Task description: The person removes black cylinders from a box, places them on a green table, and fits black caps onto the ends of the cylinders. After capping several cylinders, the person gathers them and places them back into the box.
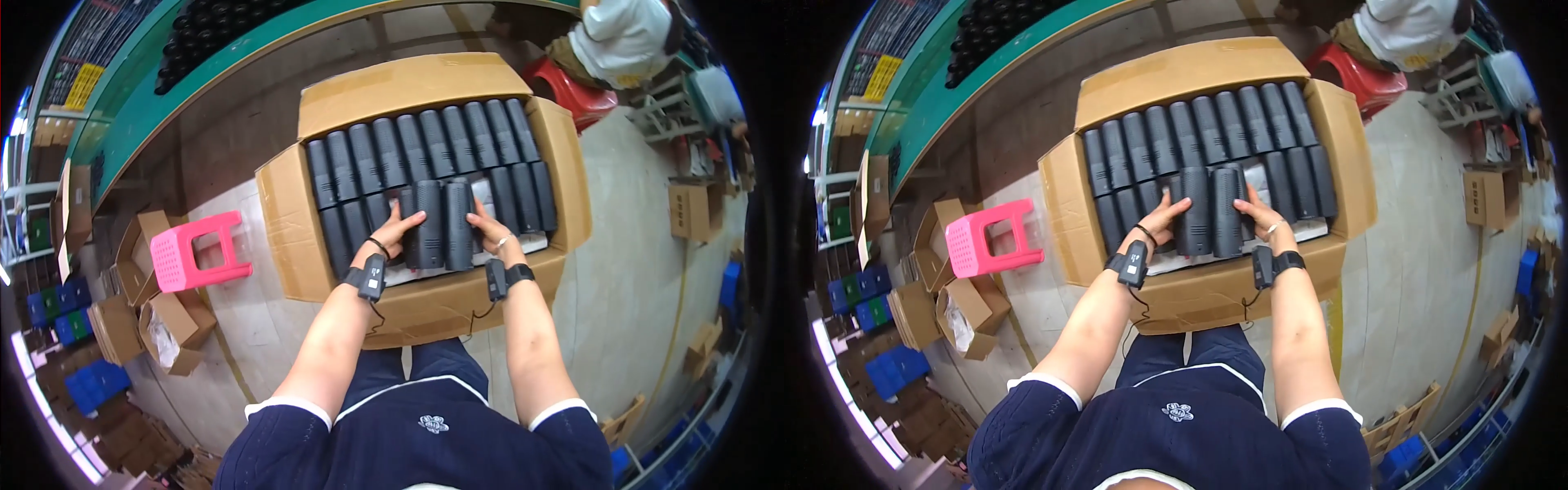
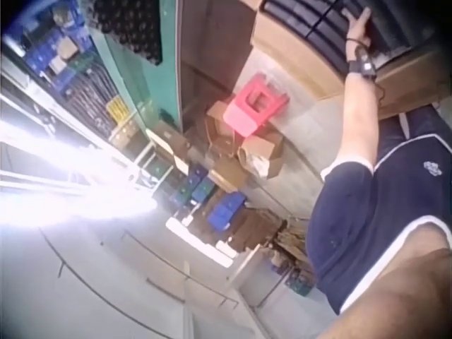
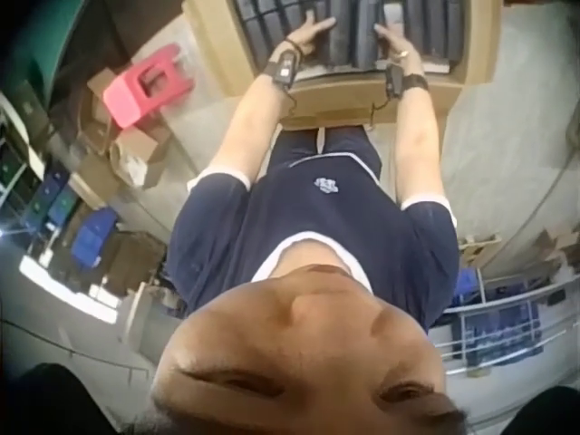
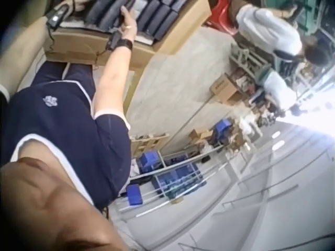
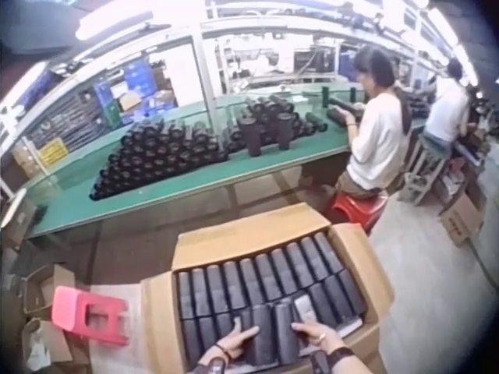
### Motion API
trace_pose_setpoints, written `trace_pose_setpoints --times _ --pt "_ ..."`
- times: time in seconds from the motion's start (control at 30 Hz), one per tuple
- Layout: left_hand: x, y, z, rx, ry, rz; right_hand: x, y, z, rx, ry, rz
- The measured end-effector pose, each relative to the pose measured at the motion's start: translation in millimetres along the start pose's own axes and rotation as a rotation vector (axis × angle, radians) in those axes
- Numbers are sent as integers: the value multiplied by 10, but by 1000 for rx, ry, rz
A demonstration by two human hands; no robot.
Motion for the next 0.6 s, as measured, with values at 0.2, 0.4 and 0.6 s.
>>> trace_pose_setpoints --times 0.2,0.4,0.6 --pt "-7 27 -129 39 12 59 -26 40 79 51 87 -33" --pt "77 510 52 -15 47 93 103 379 227 -25 -51 -107" --pt "275 1107 64 -120 -14 114 -97 1093 699 14 -115 -235"
Point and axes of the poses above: each hand's wrist, its own y-axis away from the middle knuckle, its own z-axis out of the palm, x = y × z, the point moved 5 cm from there along -y, towards the middle knuckle, and after that the axes turned 9 degrees about x, right-handed, at the moved point
